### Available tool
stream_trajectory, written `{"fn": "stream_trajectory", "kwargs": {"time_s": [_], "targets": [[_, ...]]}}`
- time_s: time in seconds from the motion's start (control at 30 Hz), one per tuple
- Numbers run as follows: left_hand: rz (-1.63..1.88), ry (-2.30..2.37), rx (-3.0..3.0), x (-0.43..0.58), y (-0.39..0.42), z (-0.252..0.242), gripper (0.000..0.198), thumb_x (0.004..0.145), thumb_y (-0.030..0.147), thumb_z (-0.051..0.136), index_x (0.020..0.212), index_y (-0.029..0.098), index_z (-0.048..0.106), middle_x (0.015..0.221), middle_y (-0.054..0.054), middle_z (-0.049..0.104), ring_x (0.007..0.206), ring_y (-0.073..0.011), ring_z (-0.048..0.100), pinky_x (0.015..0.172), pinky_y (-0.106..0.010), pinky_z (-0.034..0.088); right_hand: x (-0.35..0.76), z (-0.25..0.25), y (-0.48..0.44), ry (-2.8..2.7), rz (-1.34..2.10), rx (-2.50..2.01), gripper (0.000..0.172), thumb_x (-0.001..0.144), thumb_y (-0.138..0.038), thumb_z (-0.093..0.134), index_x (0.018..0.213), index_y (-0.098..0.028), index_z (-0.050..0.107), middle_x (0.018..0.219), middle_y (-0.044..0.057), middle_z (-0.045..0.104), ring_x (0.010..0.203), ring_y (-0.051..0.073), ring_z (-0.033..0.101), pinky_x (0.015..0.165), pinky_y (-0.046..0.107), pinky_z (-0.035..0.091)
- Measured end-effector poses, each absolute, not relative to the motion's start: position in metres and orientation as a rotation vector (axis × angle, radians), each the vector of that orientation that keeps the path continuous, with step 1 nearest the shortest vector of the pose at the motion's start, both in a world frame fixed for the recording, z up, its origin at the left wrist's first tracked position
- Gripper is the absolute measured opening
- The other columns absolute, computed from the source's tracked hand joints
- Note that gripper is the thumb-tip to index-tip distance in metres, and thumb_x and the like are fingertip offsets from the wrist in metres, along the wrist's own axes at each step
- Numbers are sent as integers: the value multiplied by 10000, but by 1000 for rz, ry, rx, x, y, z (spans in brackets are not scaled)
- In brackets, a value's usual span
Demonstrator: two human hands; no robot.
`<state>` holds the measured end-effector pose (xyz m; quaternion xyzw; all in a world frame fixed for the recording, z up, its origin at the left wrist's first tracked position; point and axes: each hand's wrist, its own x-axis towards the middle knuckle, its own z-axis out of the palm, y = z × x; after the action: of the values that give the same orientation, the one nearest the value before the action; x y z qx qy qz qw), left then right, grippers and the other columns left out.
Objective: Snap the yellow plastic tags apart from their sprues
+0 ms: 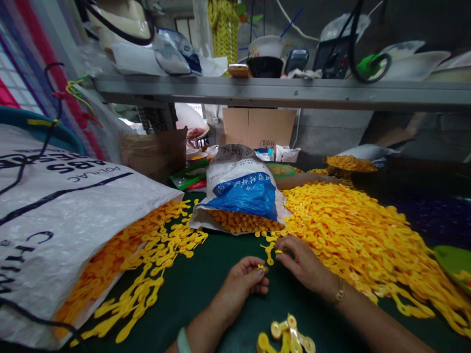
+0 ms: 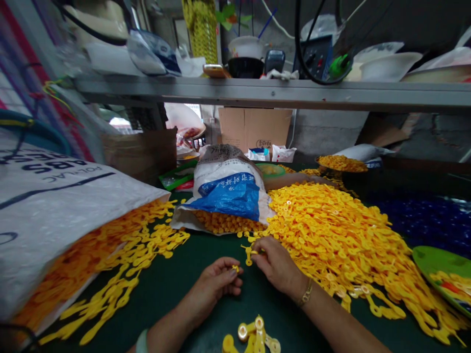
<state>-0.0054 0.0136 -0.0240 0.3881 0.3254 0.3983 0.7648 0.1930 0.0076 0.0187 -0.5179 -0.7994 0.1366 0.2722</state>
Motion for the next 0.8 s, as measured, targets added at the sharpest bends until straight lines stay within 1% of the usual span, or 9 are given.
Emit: {"fn": "stream_trajectory", "kwargs": {"time_s": [0.1,0.13,0.27,0.33,0.4,0.57,0.63,0.73,0.8], "targets": [[864,633,794,-4,11,-19,247,741,250,722,936,132,625,841,-53,667,638,-117,625,587,-243,527,176,14,-2,-2004,513,-1395,178,957,-281,424,993,-198,577,820,12,645,729,155,609,660,252,486],[860,608,777,-5,11,-18,227,751,245,712,927,127,631,825,-53,666,634,-115,624,585,-239,528,171,13,-6,-1977,549,-1385,201,960,-288,416,1015,-202,589,830,10,654,736,152,619,659,242,492],[882,581,706,-9,11,-13,166,780,194,672,920,110,640,760,-56,669,649,-118,636,610,-229,539,157,11,-17,-1873,716,-1317,297,968,-273,383,1142,-228,620,988,36,641,913,166,620,811,262,495],[892,603,666,-11,12,-11,157,788,172,655,930,108,635,728,-53,672,649,-119,645,616,-223,541,156,9,-20,-1822,858,-1283,333,963,-262,376,1204,-248,606,1006,40,609,893,164,619,774,264,516],[903,626,634,-13,13,-10,159,791,158,647,942,111,628,728,-55,682,646,-117,653,620,-217,542,156,7,-22,-1801,958,-1280,348,957,-266,382,1235,-264,593,963,32,594,812,155,620,699,259,529],[929,661,587,-14,15,-10,200,778,160,660,967,124,609,760,-66,709,665,-130,676,645,-222,545,151,1,-24,-1558,1111,-1342,321,938,-368,454,1174,-220,613,946,40,653,777,168,642,689,280,527],[934,673,591,-15,15,-11,205,771,175,668,961,128,608,763,-66,712,644,-126,672,627,-217,539,150,1,-24,-1501,1164,-1331,322,926,-396,478,1147,-210,622,882,31,676,772,172,647,693,280,514],[941,684,630,-16,16,-11,216,755,182,677,952,123,610,749,-70,712,650,-142,678,612,-219,533,151,2,-24,-1452,1261,-1324,346,914,-431,496,1127,-198,636,740,11,686,680,157,638,623,258,483],[922,678,653,-17,16,-10,221,749,192,682,947,119,615,703,-63,700,636,-153,676,627,-246,540,154,2,-22,-1360,1399,-1320,352,895,-445,526,1087,-180,656,702,13,697,639,148,636,589,244,463]]}}
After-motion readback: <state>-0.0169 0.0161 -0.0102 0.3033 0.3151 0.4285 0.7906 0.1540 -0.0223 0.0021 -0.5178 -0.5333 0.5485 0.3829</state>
